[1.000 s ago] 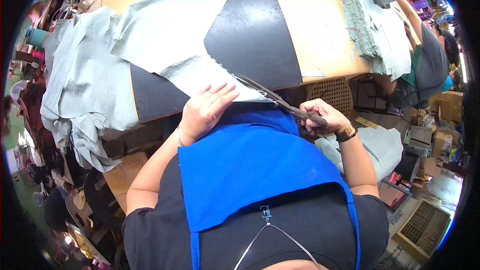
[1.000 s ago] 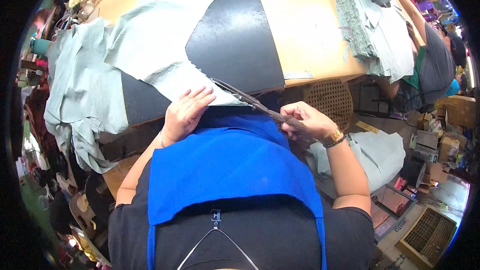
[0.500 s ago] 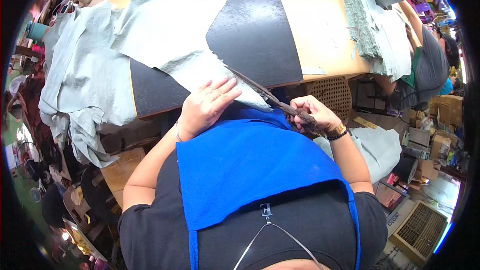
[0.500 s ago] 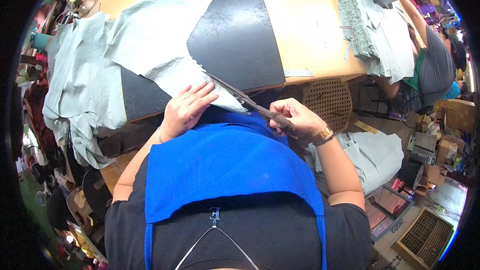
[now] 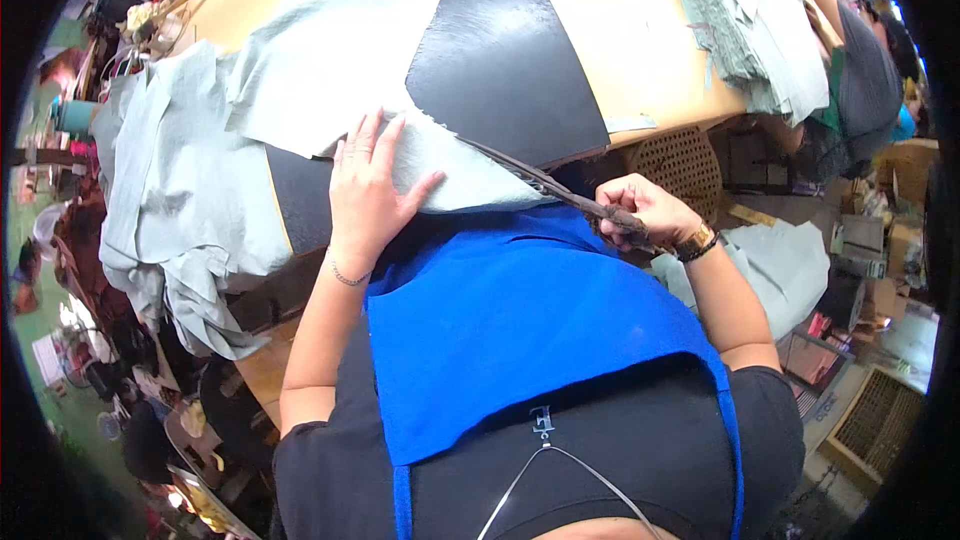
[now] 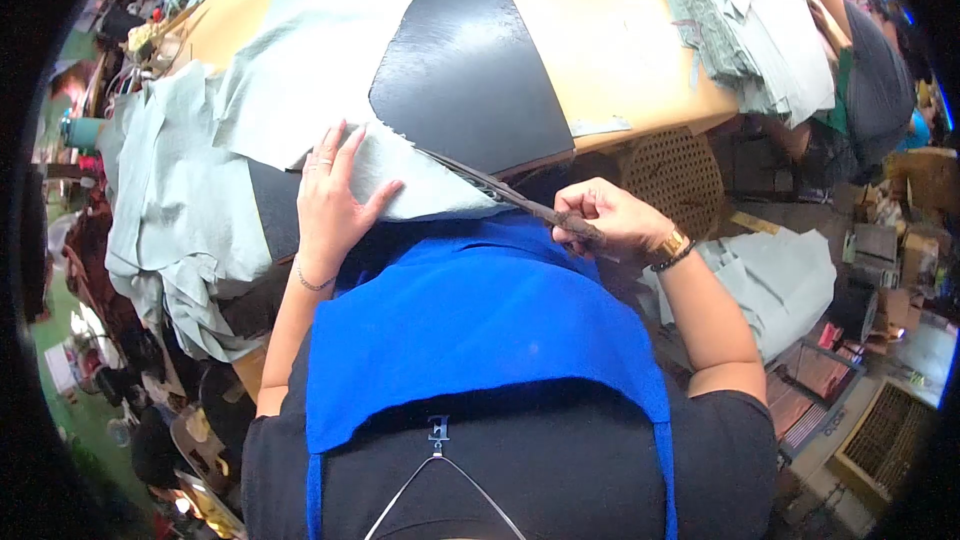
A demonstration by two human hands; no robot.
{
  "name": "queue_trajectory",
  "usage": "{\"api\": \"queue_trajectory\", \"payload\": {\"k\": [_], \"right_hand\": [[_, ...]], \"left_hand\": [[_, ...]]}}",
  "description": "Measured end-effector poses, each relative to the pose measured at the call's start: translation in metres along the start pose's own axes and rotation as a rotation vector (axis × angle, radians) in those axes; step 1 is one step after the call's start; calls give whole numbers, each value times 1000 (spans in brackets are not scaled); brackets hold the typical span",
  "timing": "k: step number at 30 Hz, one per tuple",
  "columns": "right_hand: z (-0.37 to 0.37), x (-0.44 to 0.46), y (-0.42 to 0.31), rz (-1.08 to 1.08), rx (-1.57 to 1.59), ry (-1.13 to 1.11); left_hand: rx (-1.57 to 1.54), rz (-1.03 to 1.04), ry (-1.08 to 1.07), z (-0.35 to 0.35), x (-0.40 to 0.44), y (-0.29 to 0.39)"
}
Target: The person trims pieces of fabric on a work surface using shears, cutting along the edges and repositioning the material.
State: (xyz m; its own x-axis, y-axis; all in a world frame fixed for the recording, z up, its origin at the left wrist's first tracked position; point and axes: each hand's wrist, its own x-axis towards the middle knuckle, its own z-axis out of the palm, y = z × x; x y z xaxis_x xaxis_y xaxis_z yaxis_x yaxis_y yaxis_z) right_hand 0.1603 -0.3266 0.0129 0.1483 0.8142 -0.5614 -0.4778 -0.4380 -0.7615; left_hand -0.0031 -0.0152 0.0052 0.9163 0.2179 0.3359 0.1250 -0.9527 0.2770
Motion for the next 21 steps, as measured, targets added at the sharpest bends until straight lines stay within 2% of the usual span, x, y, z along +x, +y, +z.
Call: {"api": "queue_trajectory", "payload": {"k": [5, 9, 16, 21], "right_hand": [[-1, 14, -2, -53, -90, -41], [-4, 21, 0, -56, -35, -62], [-8, 7, -13, 17, -93, -49], [-14, 19, -7, -39, -134, -89]], "left_hand": [[42, -30, -39, 8, -5, -4], [35, -43, -43, 8, -5, -4], [148, -31, -44, 6, -7, -2], [144, -27, -58, 4, -7, 1]]}}
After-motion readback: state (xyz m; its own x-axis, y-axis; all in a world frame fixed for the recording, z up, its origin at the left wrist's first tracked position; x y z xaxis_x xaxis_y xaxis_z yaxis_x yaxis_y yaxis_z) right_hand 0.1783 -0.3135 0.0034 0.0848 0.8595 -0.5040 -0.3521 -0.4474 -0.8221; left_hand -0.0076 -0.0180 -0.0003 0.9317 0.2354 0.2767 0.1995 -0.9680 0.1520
